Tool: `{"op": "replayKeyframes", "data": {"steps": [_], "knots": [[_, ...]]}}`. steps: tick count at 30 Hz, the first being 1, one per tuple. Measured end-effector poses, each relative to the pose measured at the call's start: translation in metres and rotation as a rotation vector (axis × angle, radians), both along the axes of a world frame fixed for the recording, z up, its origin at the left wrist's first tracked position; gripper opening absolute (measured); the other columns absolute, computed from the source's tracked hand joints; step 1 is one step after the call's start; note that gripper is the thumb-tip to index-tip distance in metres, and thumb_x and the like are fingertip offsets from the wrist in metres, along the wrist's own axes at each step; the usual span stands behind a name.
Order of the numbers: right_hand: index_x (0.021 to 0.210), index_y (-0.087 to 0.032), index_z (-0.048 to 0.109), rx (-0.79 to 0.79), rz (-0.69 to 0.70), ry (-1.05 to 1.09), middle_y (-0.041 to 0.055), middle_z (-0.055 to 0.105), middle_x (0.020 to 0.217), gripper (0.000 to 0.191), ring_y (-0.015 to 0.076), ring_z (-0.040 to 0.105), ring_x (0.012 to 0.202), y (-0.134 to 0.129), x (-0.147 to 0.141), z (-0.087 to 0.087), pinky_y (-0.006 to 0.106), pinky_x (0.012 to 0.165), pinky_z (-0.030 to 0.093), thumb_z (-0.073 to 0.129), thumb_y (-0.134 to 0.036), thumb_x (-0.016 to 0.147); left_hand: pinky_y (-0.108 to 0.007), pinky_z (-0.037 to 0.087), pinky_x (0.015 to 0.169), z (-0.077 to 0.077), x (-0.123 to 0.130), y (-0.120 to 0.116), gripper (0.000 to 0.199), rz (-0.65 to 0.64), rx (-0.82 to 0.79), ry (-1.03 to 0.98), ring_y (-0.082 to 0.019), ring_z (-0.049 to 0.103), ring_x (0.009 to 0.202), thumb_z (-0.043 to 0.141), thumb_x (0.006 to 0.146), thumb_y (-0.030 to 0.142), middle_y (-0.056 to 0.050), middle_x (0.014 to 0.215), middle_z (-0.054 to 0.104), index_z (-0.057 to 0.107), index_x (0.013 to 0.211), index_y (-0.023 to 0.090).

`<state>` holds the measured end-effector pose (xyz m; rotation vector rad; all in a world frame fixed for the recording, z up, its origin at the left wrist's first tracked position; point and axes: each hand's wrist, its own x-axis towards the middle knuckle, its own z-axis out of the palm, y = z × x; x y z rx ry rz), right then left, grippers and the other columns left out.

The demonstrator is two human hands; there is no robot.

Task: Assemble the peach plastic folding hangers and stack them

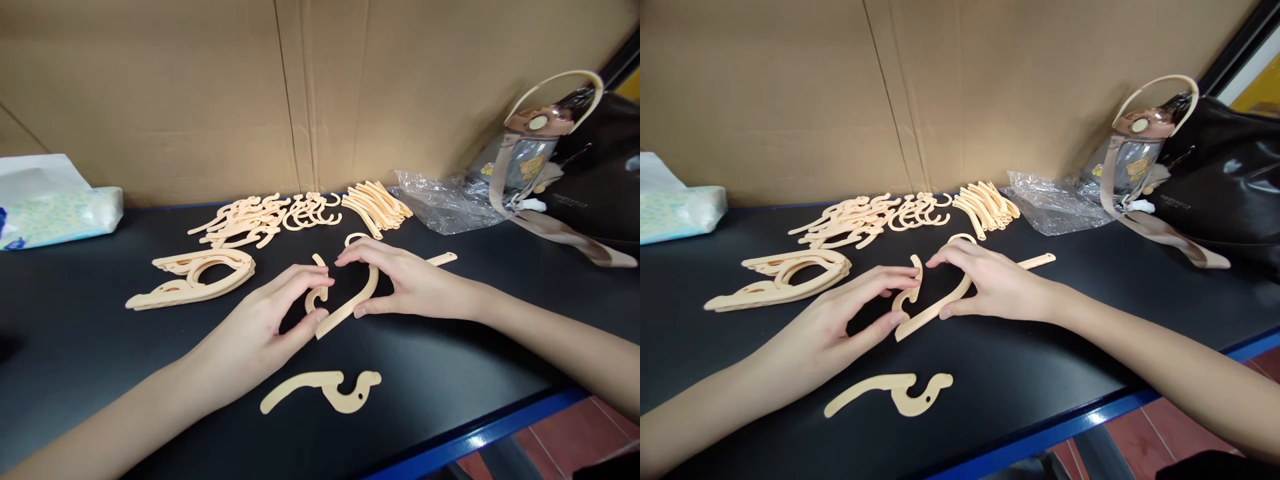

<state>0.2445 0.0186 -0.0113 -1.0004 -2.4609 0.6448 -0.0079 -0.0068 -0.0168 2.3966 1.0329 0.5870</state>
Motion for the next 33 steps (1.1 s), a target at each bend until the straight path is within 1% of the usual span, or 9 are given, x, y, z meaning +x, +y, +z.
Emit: {"op": "replayKeyframes", "data": {"steps": [5, 7, 11, 13, 16, 19, 21, 25, 33], "knots": [[0.131, -0.025, 0.049, 0.048, 0.002, -0.024, 0.0085, 0.050, 0.136, 0.059, 0.0259, 0.045, 0.131, -0.006, -0.003, 0.002, 0.044, 0.109, 0.041, 0.074, -0.043, 0.080, -0.033, 0.051, 0.091, -0.001, 0.001, -0.003, 0.052, 0.000, 0.026, 0.047, -0.020, 0.058, 0.109, 0.068, 0.086, 0.040, -0.003, 0.131, 0.053, 0.044, 0.131, 0.031], [0.132, -0.024, 0.048, 0.064, -0.002, -0.036, 0.0097, 0.048, 0.139, 0.060, 0.0264, 0.044, 0.133, -0.006, -0.003, 0.002, 0.045, 0.109, 0.040, 0.073, -0.042, 0.081, -0.033, 0.050, 0.092, -0.001, 0.002, -0.005, 0.051, -0.016, 0.058, 0.073, -0.021, 0.057, 0.111, 0.063, 0.086, 0.026, -0.004, 0.132, 0.051, 0.042, 0.132, 0.031], [0.131, -0.025, 0.048, 0.070, -0.062, -0.039, 0.0091, 0.051, 0.135, 0.054, 0.0261, 0.049, 0.128, -0.005, -0.003, -0.001, 0.045, 0.105, 0.044, 0.070, -0.042, 0.084, -0.026, 0.052, 0.075, 0.000, 0.004, -0.009, 0.064, -0.044, 0.077, 0.120, -0.017, 0.062, 0.097, 0.041, 0.080, 0.004, -0.004, 0.132, 0.052, 0.038, 0.138, 0.031], [0.128, -0.024, 0.049, 0.071, -0.128, -0.058, 0.0088, 0.054, 0.132, 0.053, 0.0265, 0.052, 0.124, -0.004, -0.002, -0.002, 0.045, 0.101, 0.047, 0.070, -0.045, 0.084, -0.027, 0.052, 0.078, 0.000, 0.003, -0.010, 0.069, -0.037, 0.098, 0.131, -0.016, 0.063, 0.095, 0.038, 0.079, 0.001, -0.004, 0.133, 0.052, 0.036, 0.140, 0.032], [0.126, -0.024, 0.051, 0.076, -0.181, -0.096, 0.0089, 0.057, 0.130, 0.051, 0.0282, 0.054, 0.122, -0.004, 0.000, -0.002, 0.047, 0.099, 0.048, 0.070, -0.047, 0.084, -0.034, 0.048, 0.095, -0.001, 0.003, -0.007, 0.067, -0.038, 0.209, 0.155, -0.019, 0.058, 0.110, 0.034, 0.080, -0.003, -0.003, 0.135, 0.053, 0.039, 0.138, 0.029], [0.126, -0.023, 0.052, 0.051, -0.109, -0.107, 0.0078, 0.060, 0.127, 0.042, 0.0256, 0.055, 0.120, -0.005, 0.000, 0.001, 0.043, 0.099, 0.047, 0.066, -0.039, 0.089, -0.041, 0.046, 0.098, 0.000, 0.001, -0.001, 0.056, 0.042, 0.414, 0.246, -0.025, 0.054, 0.117, 0.034, 0.085, -0.001, -0.008, 0.130, 0.056, 0.043, 0.136, 0.020], [0.130, -0.023, 0.050, 0.016, -0.035, -0.104, 0.0070, 0.060, 0.129, 0.043, 0.0231, 0.055, 0.120, -0.007, -0.001, 0.003, 0.040, 0.100, 0.046, 0.064, -0.034, 0.090, -0.041, 0.051, 0.088, 0.002, -0.001, 0.002, 0.046, 0.172, 0.487, 0.309, -0.027, 0.060, 0.107, 0.037, 0.091, 0.005, -0.011, 0.124, 0.058, 0.044, 0.135, 0.017], [0.137, -0.021, 0.047, -0.034, 0.111, -0.084, 0.0077, 0.058, 0.134, 0.051, 0.0208, 0.053, 0.123, -0.014, -0.006, 0.007, 0.038, 0.105, 0.043, 0.064, -0.032, 0.091, -0.037, 0.053, 0.070, 0.004, -0.004, 0.004, 0.031, 0.346, 0.419, 0.330, -0.025, 0.066, 0.085, 0.038, 0.098, 0.020, -0.012, 0.119, 0.062, 0.049, 0.127, 0.014], [0.136, -0.026, 0.053, -0.065, 0.301, -0.106, 0.0046, 0.060, 0.136, 0.046, 0.0173, 0.051, 0.128, -0.027, -0.014, 0.011, 0.035, 0.106, 0.040, 0.047, -0.007, 0.094, -0.045, 0.051, 0.083, 0.002, 0.001, 0.001, 0.029, 0.154, 0.373, 0.317, -0.028, 0.059, 0.099, 0.042, 0.099, 0.032, -0.010, 0.114, 0.058, 0.058, 0.120, 0.018]]}}
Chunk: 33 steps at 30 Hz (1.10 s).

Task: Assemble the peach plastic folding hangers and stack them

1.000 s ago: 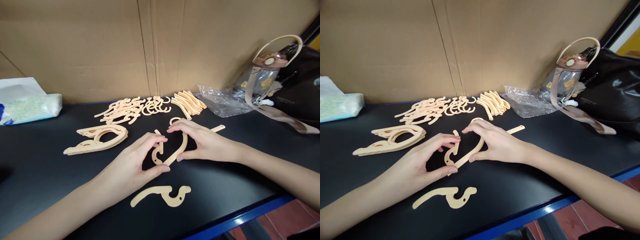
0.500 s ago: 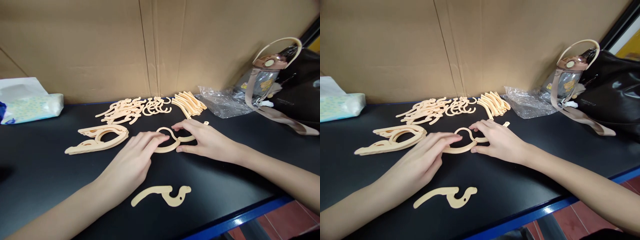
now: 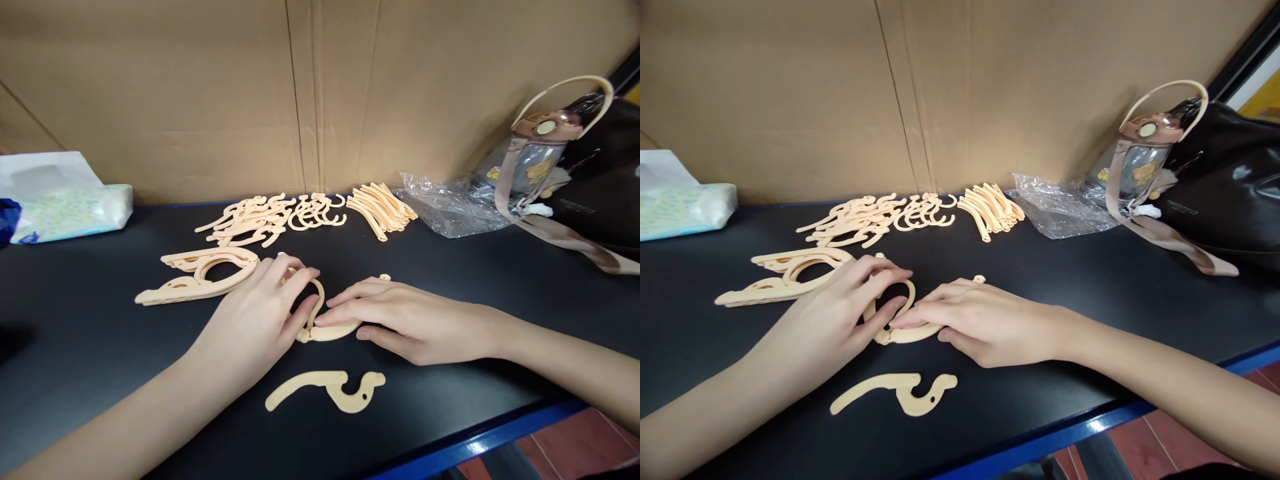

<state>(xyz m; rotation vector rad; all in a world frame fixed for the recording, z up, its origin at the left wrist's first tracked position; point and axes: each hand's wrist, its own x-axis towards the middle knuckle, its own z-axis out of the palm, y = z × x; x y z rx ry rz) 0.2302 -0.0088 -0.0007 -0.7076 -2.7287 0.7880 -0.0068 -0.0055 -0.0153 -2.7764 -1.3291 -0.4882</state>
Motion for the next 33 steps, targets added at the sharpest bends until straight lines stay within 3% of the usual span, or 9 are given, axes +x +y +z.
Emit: {"op": "replayKeyframes", "data": {"steps": [7, 10, 13, 17, 19, 22, 25, 29, 33], "knots": [[0.123, -0.018, 0.061, 0.100, 0.015, 0.121, 0.0061, 0.068, 0.120, 0.032, 0.0163, 0.057, 0.113, 0.003, 0.000, -0.003, 0.032, 0.098, 0.044, 0.053, -0.007, 0.094, -0.041, 0.050, 0.092, -0.008, -0.004, 0.004, 0.024, -0.090, -0.073, -0.120, -0.023, 0.056, 0.110, 0.039, 0.095, 0.013, -0.008, 0.118, 0.056, 0.061, 0.104, 0.018], [0.105, -0.014, 0.067, 0.141, 0.039, 0.184, 0.0066, 0.071, 0.103, 0.020, 0.0169, 0.059, 0.096, -0.002, -0.002, -0.001, 0.030, 0.087, 0.047, 0.069, -0.023, 0.088, -0.035, 0.050, 0.094, -0.010, -0.004, 0.007, 0.033, -0.117, -0.106, -0.198, -0.019, 0.058, 0.110, 0.035, 0.091, 0.004, -0.006, 0.118, 0.056, 0.059, 0.107, 0.020], [0.093, -0.013, 0.071, 0.164, 0.079, 0.150, 0.0064, 0.068, 0.098, 0.032, 0.0167, 0.058, 0.088, -0.010, -0.004, 0.002, 0.029, 0.080, 0.046, 0.079, -0.039, 0.077, -0.027, 0.050, 0.094, -0.007, -0.002, 0.006, 0.043, -0.134, -0.150, -0.254, -0.013, 0.059, 0.108, 0.033, 0.087, -0.003, -0.003, 0.120, 0.055, 0.055, 0.116, 0.021], [0.093, -0.015, 0.073, 0.234, 0.109, 0.014, 0.0057, 0.064, 0.106, 0.012, 0.0173, 0.056, 0.094, -0.017, -0.002, 0.007, 0.031, 0.084, 0.043, 0.069, -0.023, 0.085, -0.022, 0.049, 0.093, -0.005, -0.002, 0.004, 0.054, -0.130, -0.172, -0.249, -0.010, 0.058, 0.111, 0.031, 0.082, -0.007, 0.000, 0.123, 0.053, 0.053, 0.120, 0.025], [0.096, -0.018, 0.073, 0.258, 0.112, -0.040, 0.0049, 0.064, 0.110, 0.018, 0.0172, 0.056, 0.098, -0.014, 0.001, 0.009, 0.030, 0.085, 0.042, 0.061, -0.009, 0.086, -0.024, 0.051, 0.092, -0.005, -0.004, 0.004, 0.054, -0.132, -0.142, -0.226, -0.012, 0.059, 0.112, 0.029, 0.080, -0.008, -0.001, 0.124, 0.053, 0.054, 0.117, 0.024], [0.097, -0.021, 0.073, 0.338, 0.085, -0.067, 0.0053, 0.063, 0.115, 0.034, 0.0175, 0.054, 0.104, -0.007, 0.005, 0.008, 0.029, 0.085, 0.041, 0.052, 0.004, 0.085, -0.029, 0.053, 0.086, -0.004, -0.007, 0.006, 0.051, -0.128, -0.084, -0.182, -0.015, 0.061, 0.108, 0.028, 0.081, -0.007, -0.003, 0.122, 0.054, 0.057, 0.112, 0.022], [0.088, -0.017, 0.071, 0.460, 0.013, -0.050, 0.0066, 0.064, 0.113, 0.030, 0.0183, 0.054, 0.099, 0.000, 0.008, 0.004, 0.029, 0.082, 0.042, 0.049, 0.003, 0.087, -0.035, 0.054, 0.083, 0.000, -0.006, 0.005, 0.041, -0.125, -0.037, -0.138, -0.019, 0.062, 0.103, 0.030, 0.088, -0.001, -0.007, 0.121, 0.056, 0.057, 0.112, 0.018], [0.093, -0.015, 0.067, 0.522, -0.110, -0.056, 0.0072, 0.067, 0.102, 0.019, 0.0186, 0.057, 0.090, 0.001, 0.009, 0.006, 0.031, 0.080, 0.044, 0.049, -0.010, 0.095, -0.042, 0.052, 0.087, 0.005, 0.000, 0.001, 0.023, -0.174, 0.032, -0.104, -0.023, 0.060, 0.102, 0.039, 0.099, 0.016, -0.009, 0.116, 0.060, 0.058, 0.112, 0.016], [0.099, -0.017, 0.066, 0.476, -0.185, -0.200, 0.0034, 0.066, 0.089, 0.023, 0.0201, 0.060, 0.082, -0.002, 0.015, 0.016, 0.034, 0.073, 0.044, 0.063, -0.038, 0.091, -0.052, 0.036, 0.109, 0.001, 0.002, -0.003, 0.021, -0.280, 0.038, -0.061, -0.024, 0.058, 0.111, 0.054, 0.096, 0.032, -0.008, 0.113, 0.063, 0.060, 0.109, 0.017]]}}
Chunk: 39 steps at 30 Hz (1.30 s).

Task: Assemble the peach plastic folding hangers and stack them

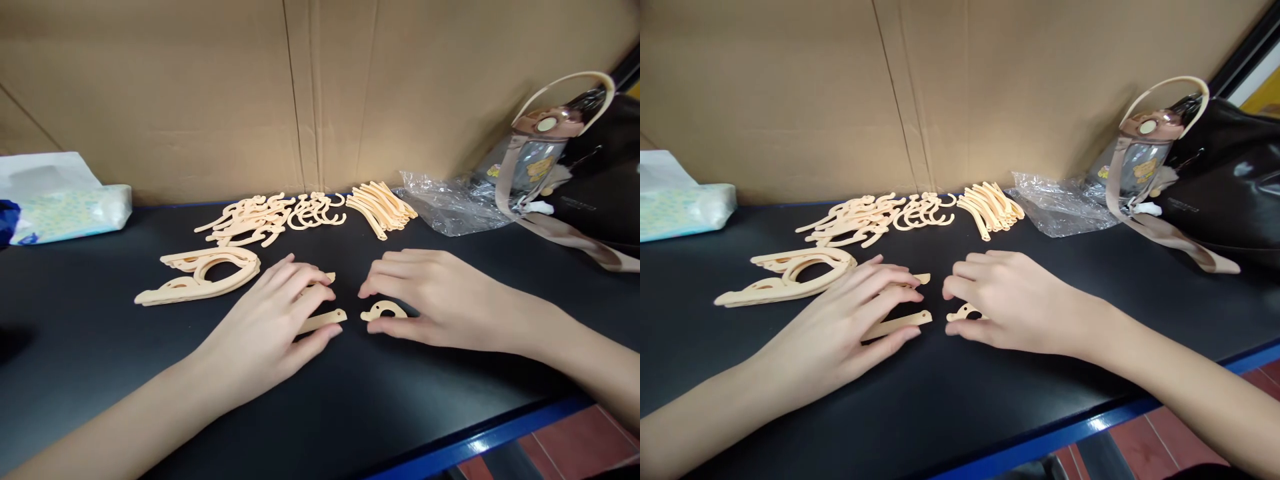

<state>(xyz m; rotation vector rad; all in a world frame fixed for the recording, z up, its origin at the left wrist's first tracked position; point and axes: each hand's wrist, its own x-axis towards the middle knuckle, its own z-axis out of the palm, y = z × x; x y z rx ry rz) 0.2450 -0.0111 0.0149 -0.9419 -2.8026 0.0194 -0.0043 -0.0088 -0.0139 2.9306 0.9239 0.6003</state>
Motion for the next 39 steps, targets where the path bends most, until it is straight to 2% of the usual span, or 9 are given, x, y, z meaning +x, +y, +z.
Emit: {"op": "replayKeyframes", "data": {"steps": [3, 8, 12, 15, 18, 23, 29, 35, 39], "knots": [[0.097, -0.020, 0.065, -0.138, -0.072, -0.098, 0.0001, 0.064, 0.087, 0.027, 0.0195, 0.061, 0.078, -0.002, 0.006, 0.007, 0.032, 0.066, 0.042, 0.072, -0.043, 0.083, -0.050, 0.027, 0.117, -0.004, 0.000, -0.002, 0.015, -0.026, -0.008, 0.000, -0.023, 0.055, 0.119, 0.058, 0.095, 0.032, -0.006, 0.113, 0.064, 0.061, 0.102, 0.019], [0.103, -0.024, 0.063, -0.339, -0.092, -0.104, -0.0017, 0.063, 0.092, 0.020, 0.0141, 0.061, 0.075, -0.005, 0.008, 0.014, 0.027, 0.065, 0.041, 0.057, -0.013, 0.088, -0.044, 0.031, 0.115, -0.005, 0.002, -0.002, 0.015, -0.039, -0.025, 0.003, -0.021, 0.056, 0.116, 0.049, 0.099, 0.024, -0.004, 0.106, 0.065, 0.062, 0.094, 0.018], [0.101, -0.022, 0.063, -0.304, -0.072, -0.060, -0.0012, 0.063, 0.089, 0.024, 0.0152, 0.061, 0.079, -0.005, 0.003, 0.013, 0.028, 0.069, 0.042, 0.051, -0.006, 0.087, -0.046, 0.038, 0.109, -0.004, 0.003, -0.004, 0.014, -0.037, -0.046, 0.003, -0.023, 0.056, 0.114, 0.051, 0.098, 0.023, -0.005, 0.108, 0.065, 0.063, 0.094, 0.018], [0.099, -0.021, 0.061, -0.293, -0.062, -0.020, -0.0015, 0.062, 0.086, 0.020, 0.0147, 0.060, 0.076, -0.002, 0.000, 0.008, 0.027, 0.067, 0.042, 0.049, -0.007, 0.091, -0.042, 0.049, 0.087, -0.004, 0.004, -0.006, 0.012, 0.000, -0.041, -0.003, -0.025, 0.057, 0.108, 0.053, 0.096, 0.023, -0.005, 0.108, 0.066, 0.063, 0.094, 0.018], [0.101, -0.019, 0.062, -0.256, -0.049, -0.011, 0.0014, 0.062, 0.091, 0.017, 0.0155, 0.060, 0.078, 0.002, -0.002, 0.001, 0.028, 0.069, 0.045, 0.046, -0.014, 0.097, -0.039, 0.049, 0.075, -0.005, 0.005, -0.008, 0.011, 0.025, -0.007, -0.007, -0.024, 0.058, 0.095, 0.054, 0.096, 0.023, -0.004, 0.100, 0.067, 0.064, 0.095, 0.018], [0.101, -0.017, 0.064, -0.133, -0.030, -0.009, 0.0048, 0.062, 0.091, 0.023, 0.0186, 0.060, 0.085, 0.004, -0.005, -0.007, 0.032, 0.075, 0.047, 0.042, -0.021, 0.101, -0.038, 0.046, 0.074, -0.005, 0.008, -0.007, 0.013, 0.038, 0.010, -0.014, -0.022, 0.055, 0.088, 0.053, 0.096, 0.024, -0.003, 0.094, 0.066, 0.064, 0.095, 0.017], [0.105, -0.016, 0.068, -0.095, -0.092, -0.004, 0.0055, 0.064, 0.095, 0.029, 0.0218, 0.060, 0.086, 0.004, -0.004, -0.007, 0.036, 0.077, 0.047, 0.066, -0.040, 0.089, -0.036, 0.043, 0.073, -0.006, 0.006, -0.005, 0.012, 0.027, 0.019, 0.011, -0.021, 0.054, 0.087, 0.052, 0.097, 0.024, -0.003, 0.094, 0.066, 0.062, 0.094, 0.018], [0.102, -0.015, 0.071, -0.193, -0.108, 0.016, 0.0025, 0.062, 0.080, 0.018, 0.0181, 0.060, 0.076, 0.000, -0.005, -0.004, 0.030, 0.066, 0.044, 0.056, -0.015, 0.091, -0.037, 0.042, 0.078, -0.010, 0.005, -0.006, 0.010, 0.032, -0.034, -0.018, -0.021, 0.054, 0.092, 0.051, 0.097, 0.023, -0.002, 0.097, 0.065, 0.060, 0.097, 0.020], [0.100, -0.017, 0.071, -0.264, -0.104, 0.143, 0.0004, 0.065, 0.080, 0.019, 0.0155, 0.061, 0.076, -0.003, -0.007, -0.007, 0.027, 0.068, 0.045, 0.059, -0.011, 0.087, -0.036, 0.042, 0.079, -0.010, 0.005, -0.005, 0.007, 0.056, -0.143, -0.097, -0.020, 0.054, 0.091, 0.051, 0.097, 0.023, -0.002, 0.098, 0.065, 0.058, 0.098, 0.021]]}}
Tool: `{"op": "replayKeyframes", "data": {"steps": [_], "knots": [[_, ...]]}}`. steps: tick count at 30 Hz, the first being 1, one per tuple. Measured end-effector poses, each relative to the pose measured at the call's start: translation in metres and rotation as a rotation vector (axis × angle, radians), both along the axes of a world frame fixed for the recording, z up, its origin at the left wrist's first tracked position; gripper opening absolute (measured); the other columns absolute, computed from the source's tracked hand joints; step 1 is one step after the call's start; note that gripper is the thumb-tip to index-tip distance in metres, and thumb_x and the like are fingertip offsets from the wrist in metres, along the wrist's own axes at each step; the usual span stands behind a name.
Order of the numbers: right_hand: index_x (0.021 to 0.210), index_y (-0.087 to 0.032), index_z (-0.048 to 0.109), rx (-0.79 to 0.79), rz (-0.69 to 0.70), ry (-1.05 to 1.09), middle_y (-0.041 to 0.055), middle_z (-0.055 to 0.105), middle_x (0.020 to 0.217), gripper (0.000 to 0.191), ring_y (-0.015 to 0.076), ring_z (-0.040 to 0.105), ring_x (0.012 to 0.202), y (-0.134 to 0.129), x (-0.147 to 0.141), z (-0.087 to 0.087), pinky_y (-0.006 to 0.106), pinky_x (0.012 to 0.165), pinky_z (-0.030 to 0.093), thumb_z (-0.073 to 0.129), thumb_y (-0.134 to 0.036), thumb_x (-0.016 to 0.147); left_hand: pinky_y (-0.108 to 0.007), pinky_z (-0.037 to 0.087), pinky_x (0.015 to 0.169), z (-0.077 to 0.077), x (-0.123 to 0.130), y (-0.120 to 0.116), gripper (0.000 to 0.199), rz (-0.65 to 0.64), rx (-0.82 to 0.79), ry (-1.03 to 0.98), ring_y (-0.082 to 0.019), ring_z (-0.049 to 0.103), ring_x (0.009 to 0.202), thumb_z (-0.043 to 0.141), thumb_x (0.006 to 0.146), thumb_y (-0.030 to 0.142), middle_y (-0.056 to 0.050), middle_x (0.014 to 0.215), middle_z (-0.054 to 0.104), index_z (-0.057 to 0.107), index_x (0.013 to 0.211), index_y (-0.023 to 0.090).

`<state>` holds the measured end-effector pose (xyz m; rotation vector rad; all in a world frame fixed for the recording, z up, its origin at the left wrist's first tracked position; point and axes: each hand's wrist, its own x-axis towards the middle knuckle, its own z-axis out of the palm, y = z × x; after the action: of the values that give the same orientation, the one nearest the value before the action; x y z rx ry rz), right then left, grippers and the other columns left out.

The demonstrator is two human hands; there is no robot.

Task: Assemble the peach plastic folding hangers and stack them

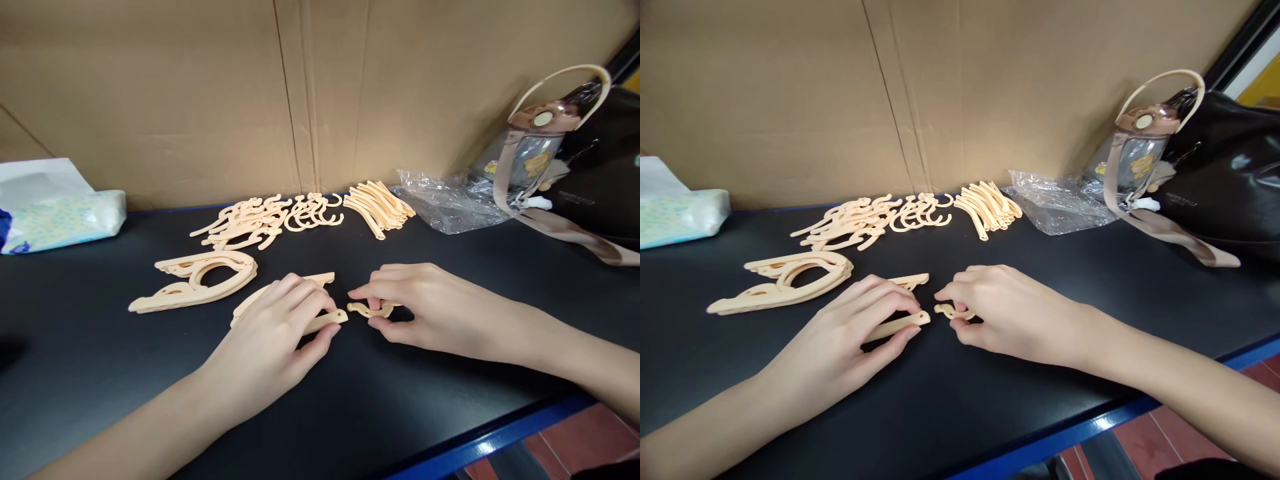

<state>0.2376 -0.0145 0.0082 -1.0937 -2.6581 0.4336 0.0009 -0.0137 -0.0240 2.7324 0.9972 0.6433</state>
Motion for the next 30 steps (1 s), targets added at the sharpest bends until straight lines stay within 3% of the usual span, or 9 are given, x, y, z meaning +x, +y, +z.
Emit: {"op": "replayKeyframes", "data": {"steps": [6, 12, 17, 21, 30], "knots": [[0.110, -0.021, 0.070, -0.230, -0.156, 0.216, -0.0023, 0.074, 0.083, 0.025, 0.0128, 0.068, 0.076, 0.0016, -0.0005, -0.0032, 0.024, 0.071, 0.048, 0.063, -0.020, 0.086, -0.032, 0.043, 0.078, 0.0046, -0.0004, 0.0004, 0.007, 0.012, -0.051, -0.072, -0.017, 0.058, 0.084, 0.050, 0.097, 0.024, 0.001, 0.090, 0.065, 0.057, 0.100, 0.024], [0.098, -0.021, 0.073, -0.447, -0.279, 0.372, -0.0010, 0.076, 0.084, 0.018, 0.0168, 0.072, 0.085, 0.0039, -0.0030, 0.0030, 0.027, 0.077, 0.053, 0.069, -0.024, 0.081, -0.030, 0.048, 0.079, 0.0035, -0.0004, -0.0012, 0.011, 0.067, -0.137, -0.091, -0.017, 0.062, 0.091, 0.051, 0.097, 0.028, 0.000, 0.094, 0.066, 0.058, 0.105, 0.024], [0.100, -0.021, 0.075, -0.498, -0.262, 0.371, -0.0014, 0.075, 0.084, 0.024, 0.0155, 0.070, 0.082, 0.0037, -0.0032, 0.0045, 0.027, 0.077, 0.052, 0.073, -0.030, 0.078, -0.030, 0.050, 0.084, -0.0020, -0.0032, -0.0005, 0.029, 0.094, -0.156, -0.099, -0.017, 0.064, 0.097, 0.051, 0.098, 0.034, 0.000, 0.101, 0.067, 0.054, 0.125, 0.028], [0.096, -0.022, 0.077, -0.515, -0.217, 0.399, -0.0026, 0.075, 0.085, 0.017, 0.0141, 0.068, 0.081, 0.0035, -0.0024, 0.0036, 0.026, 0.076, 0.051, 0.071, -0.029, 0.081, -0.026, 0.046, 0.094, -0.0022, -0.0029, 0.0000, 0.026, 0.041, -0.137, -0.089, -0.015, 0.062, 0.109, 0.051, 0.099, 0.030, 0.002, 0.115, 0.067, 0.055, 0.125, 0.028], [0.095, -0.022, 0.079, -0.602, -0.193, 0.430, -0.0014, 0.076, 0.087, 0.022, 0.0158, 0.068, 0.080, 0.0081, 0.0017, -0.0006, 0.028, 0.076, 0.052, 0.072, -0.036, 0.081, -0.028, 0.050, 0.086, 0.0021, -0.0013, 0.0001, 0.020, -0.017, -0.154, -0.087, -0.017, 0.065, 0.099, 0.048, 0.100, 0.027, 0.000, 0.106, 0.070, 0.058, 0.117, 0.027]]}}
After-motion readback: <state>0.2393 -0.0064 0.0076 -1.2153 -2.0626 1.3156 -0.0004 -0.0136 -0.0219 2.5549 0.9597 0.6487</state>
